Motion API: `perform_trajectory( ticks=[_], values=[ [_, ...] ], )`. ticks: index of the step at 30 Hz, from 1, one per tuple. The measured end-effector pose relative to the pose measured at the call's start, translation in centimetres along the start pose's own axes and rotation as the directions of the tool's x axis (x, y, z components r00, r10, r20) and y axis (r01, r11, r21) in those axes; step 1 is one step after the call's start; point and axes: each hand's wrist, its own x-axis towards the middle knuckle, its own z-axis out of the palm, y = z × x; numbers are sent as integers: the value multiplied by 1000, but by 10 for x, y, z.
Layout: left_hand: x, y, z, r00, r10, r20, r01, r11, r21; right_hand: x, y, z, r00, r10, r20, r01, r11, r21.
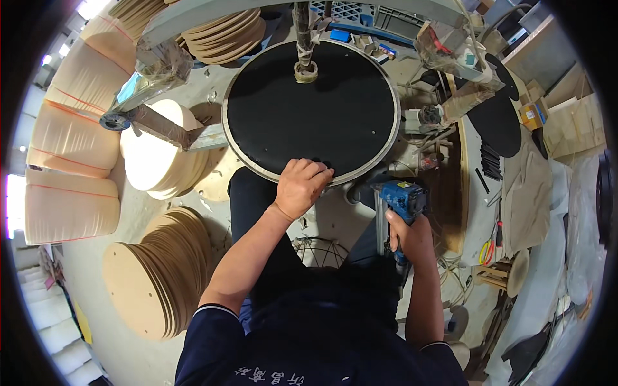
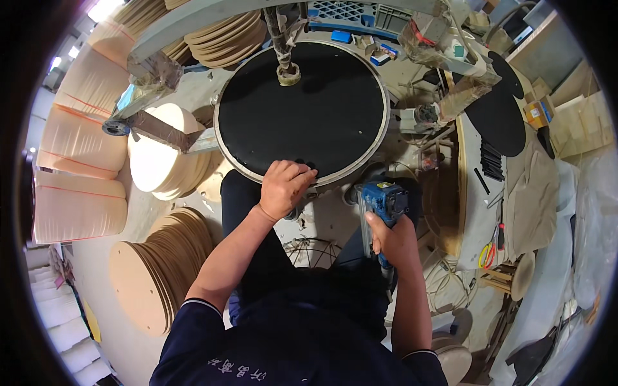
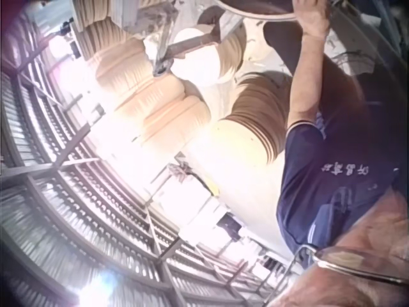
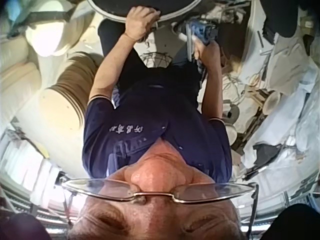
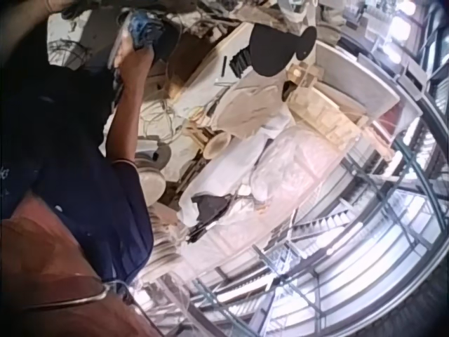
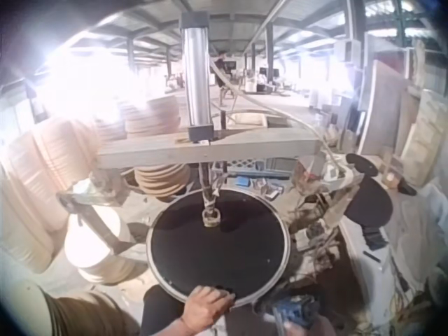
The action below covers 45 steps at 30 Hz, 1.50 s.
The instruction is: The person is using a pneumatic stapler to attach a black fabric cover to a circular wooden furniture base.
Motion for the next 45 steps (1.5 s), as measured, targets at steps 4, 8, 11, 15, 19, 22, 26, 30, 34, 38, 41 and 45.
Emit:
perform_trajectory(
  ticks=[4,8,11,15,19,22,26,30,34,38,41,45],
  values=[
    [-5,-1,6,1000,5,-8,-5,999,-38,-2,-2,1,1000,-4,4,4,1000,20],
    [-9,-3,7,1000,29,-7,-30,996,-89,2,-3,1,998,-57,29,58,998,-15],
    [-9,-3,6,1000,30,1,-30,997,-70,3,-7,0,997,-68,44,70,997,-42],
    [-11,0,6,1000,5,-14,-6,998,-68,5,-9,0,999,-36,35,38,998,-49],
    [-18,1,-3,996,9,89,-6,1000,-28,9,-30,0,1000,3,-12,-5,995,-101],
    [-23,3,-8,991,31,130,-35,999,26,20,-41,-8,998,-47,-49,35,974,-222],
    [-29,7,-8,992,-25,122,23,1000,16,37,-49,-20,995,-43,-92,20,970,-242],
    [-36,3,-7,994,6,111,-10,999,37,49,-60,-19,996,0,-93,-30,946,-322],
    [-38,3,-5,996,4,89,-7,999,31,61,-59,-12,998,-22,-56,2,943,-333],
    [-37,5,-7,997,-5,81,1,999,42,69,-60,-6,1000,-12,-8,9,946,-325],
    [-37,4,-6,997,-16,80,14,1000,27,72,-61,-2,1000,16,-4,-17,954,-300],
    [-37,4,-6,997,-19,73,17,1000,23,73,-62,-4,1000,14,-8,-16,918,-397]
  ],
)
